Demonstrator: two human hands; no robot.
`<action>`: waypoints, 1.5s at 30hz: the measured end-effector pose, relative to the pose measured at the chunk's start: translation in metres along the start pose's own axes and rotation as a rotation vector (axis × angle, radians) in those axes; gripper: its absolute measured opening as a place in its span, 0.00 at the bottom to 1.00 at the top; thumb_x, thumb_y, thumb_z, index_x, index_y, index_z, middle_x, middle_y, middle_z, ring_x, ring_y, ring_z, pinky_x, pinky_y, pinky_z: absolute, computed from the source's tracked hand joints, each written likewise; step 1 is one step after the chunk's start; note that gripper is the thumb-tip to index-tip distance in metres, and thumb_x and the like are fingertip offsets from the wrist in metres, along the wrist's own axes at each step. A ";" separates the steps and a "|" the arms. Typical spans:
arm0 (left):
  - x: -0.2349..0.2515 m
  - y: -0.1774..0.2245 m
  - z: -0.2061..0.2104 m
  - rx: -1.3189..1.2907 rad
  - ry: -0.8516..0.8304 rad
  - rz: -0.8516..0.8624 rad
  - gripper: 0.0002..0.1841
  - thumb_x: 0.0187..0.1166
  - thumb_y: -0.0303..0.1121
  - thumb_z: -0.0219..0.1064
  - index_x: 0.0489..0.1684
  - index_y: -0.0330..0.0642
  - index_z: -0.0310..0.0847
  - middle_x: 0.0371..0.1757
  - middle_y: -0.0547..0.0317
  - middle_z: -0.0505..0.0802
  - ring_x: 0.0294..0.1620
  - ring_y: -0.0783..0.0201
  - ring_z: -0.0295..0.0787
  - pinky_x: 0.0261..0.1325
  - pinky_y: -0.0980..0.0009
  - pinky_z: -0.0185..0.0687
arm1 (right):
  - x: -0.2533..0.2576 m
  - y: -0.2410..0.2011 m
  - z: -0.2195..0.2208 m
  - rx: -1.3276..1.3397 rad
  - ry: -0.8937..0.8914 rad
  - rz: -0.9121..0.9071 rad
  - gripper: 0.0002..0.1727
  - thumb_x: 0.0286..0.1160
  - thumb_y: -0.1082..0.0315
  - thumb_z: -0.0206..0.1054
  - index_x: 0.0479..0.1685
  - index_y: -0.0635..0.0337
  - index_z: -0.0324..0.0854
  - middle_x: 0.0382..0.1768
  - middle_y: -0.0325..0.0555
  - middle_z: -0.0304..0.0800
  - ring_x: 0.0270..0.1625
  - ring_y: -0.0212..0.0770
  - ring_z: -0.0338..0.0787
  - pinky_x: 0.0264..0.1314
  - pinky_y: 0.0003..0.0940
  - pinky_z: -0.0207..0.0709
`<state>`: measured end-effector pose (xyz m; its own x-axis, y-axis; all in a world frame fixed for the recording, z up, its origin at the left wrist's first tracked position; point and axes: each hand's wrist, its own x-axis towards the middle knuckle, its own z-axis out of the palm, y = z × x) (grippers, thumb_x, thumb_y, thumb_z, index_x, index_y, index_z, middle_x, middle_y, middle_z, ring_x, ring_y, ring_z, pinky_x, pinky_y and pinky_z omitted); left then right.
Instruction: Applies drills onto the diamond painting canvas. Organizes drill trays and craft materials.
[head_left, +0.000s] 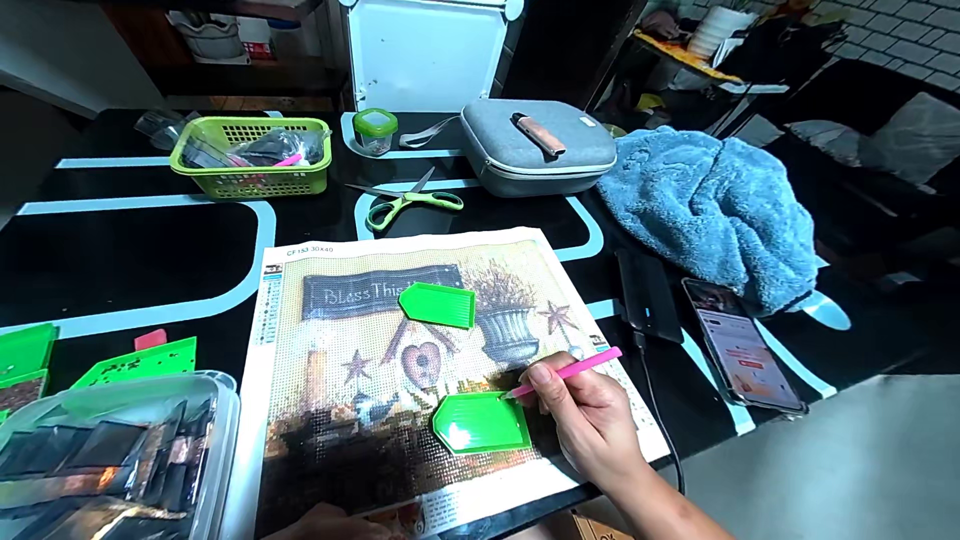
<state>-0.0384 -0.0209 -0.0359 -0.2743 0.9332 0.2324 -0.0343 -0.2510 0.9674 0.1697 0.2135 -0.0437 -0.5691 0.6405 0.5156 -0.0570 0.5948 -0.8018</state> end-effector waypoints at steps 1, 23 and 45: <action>0.000 0.000 0.000 0.002 -0.001 -0.002 0.10 0.83 0.30 0.69 0.57 0.50 0.92 0.52 0.74 0.96 0.54 0.79 0.90 0.62 0.76 0.85 | 0.000 0.000 0.000 -0.006 -0.006 0.000 0.17 0.93 0.59 0.56 0.37 0.56 0.84 0.29 0.32 0.89 0.32 0.19 0.86 0.37 0.14 0.81; -0.001 0.000 0.000 -0.007 0.001 -0.014 0.11 0.83 0.30 0.69 0.58 0.51 0.92 0.52 0.74 0.96 0.54 0.79 0.91 0.62 0.75 0.87 | 0.000 -0.001 -0.005 0.073 -0.060 0.034 0.16 0.91 0.61 0.58 0.39 0.57 0.87 0.31 0.34 0.92 0.35 0.23 0.91 0.41 0.18 0.86; 0.000 0.001 0.001 -0.029 0.000 -0.004 0.12 0.82 0.29 0.69 0.59 0.52 0.92 0.54 0.76 0.96 0.56 0.79 0.91 0.63 0.76 0.87 | -0.004 -0.013 -0.010 -0.067 -0.059 -0.023 0.19 0.93 0.57 0.55 0.35 0.58 0.83 0.27 0.33 0.87 0.32 0.19 0.87 0.37 0.15 0.82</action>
<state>-0.0371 -0.0212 -0.0345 -0.2740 0.9342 0.2283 -0.0637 -0.2545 0.9650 0.1809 0.2080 -0.0319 -0.6154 0.5979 0.5135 -0.0171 0.6413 -0.7671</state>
